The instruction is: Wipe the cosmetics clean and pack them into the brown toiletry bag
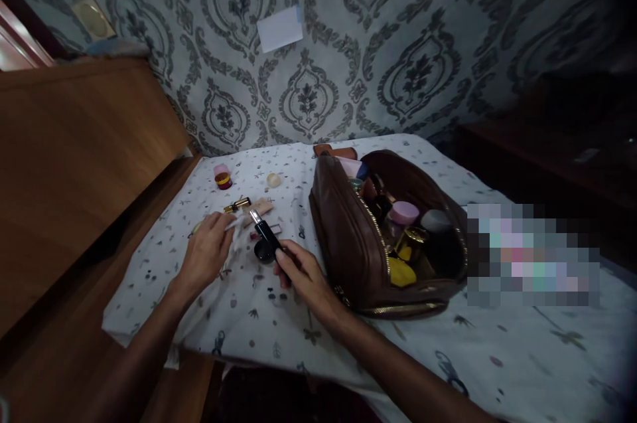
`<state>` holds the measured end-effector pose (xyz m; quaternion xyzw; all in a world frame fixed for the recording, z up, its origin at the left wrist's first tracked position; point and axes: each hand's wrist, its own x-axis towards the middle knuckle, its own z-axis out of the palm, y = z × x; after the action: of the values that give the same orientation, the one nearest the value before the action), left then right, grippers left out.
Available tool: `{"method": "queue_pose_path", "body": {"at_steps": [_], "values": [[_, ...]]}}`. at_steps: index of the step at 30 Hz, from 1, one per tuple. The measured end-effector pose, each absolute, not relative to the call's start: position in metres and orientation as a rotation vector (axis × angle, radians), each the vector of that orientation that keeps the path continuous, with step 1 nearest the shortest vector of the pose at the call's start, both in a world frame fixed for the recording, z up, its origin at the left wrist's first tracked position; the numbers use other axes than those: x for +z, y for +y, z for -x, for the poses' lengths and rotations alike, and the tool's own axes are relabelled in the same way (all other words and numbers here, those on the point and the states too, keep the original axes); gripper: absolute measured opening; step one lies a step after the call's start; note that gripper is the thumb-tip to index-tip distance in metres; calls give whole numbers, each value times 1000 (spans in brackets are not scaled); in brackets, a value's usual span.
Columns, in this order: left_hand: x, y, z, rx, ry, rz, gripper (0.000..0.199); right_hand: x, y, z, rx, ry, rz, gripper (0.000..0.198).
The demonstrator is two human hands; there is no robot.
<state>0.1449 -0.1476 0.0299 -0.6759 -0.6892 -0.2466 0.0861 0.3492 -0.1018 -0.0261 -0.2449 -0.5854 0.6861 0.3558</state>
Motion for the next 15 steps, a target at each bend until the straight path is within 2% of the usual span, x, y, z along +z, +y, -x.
{"method": "queue_pose_path", "body": {"at_steps": [2,6,10,15], "values": [[31,-151,-139,-731,-2123,2082,30,-26,-102,-349,1770,-1524,629,44],[40,-154,-140,-1216,-2161,2290,41,-27,-103,-348,1768,-1567,605,48],[40,-148,-140,-1542,-2193,2499,35,-31,-102,-349,1751,-1588,627,49],[26,-140,-135,-1894,-2210,2483,33,-31,-100,-349,1566,-1657,596,39]]}}
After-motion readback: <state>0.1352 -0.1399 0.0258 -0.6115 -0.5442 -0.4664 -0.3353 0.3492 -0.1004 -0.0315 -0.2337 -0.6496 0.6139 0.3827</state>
